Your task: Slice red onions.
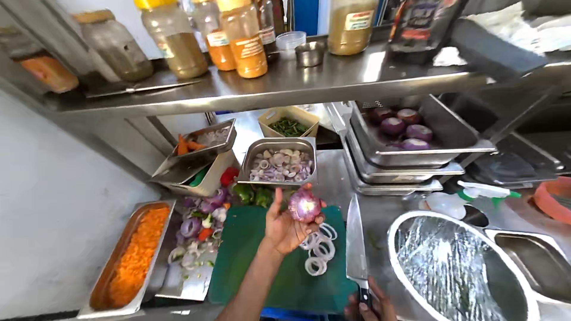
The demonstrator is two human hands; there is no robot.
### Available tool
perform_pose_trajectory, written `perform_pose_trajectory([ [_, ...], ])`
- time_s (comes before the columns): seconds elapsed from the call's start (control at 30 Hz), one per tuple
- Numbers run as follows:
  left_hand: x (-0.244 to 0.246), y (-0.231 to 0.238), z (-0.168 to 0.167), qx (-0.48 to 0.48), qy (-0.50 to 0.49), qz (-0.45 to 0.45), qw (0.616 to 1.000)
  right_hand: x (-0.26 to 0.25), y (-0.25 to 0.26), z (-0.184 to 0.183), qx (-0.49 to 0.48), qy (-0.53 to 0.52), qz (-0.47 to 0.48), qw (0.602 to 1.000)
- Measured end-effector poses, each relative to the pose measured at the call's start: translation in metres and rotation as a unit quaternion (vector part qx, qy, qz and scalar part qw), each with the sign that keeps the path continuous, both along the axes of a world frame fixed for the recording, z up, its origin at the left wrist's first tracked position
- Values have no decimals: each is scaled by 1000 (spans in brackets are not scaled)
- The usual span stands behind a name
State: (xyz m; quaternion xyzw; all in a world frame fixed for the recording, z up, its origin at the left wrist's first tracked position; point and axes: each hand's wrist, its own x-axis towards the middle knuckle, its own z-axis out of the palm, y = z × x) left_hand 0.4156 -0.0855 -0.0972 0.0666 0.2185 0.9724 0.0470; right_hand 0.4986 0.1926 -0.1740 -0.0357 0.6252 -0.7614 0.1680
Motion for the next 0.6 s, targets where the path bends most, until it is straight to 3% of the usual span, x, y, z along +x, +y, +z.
perform_pose_trajectory([
  [0.2,74,-53,-10,-20,-58,85,995,35,-69,25,-64,-158,-34,985],
  [0.37,129,-94,-29,-99,-160,113,976,58,-128,49,-3,-149,-40,988],
  [0.6,180,-112,-49,-43,-286,170,942,65,-166,45,29,-150,76,985],
])
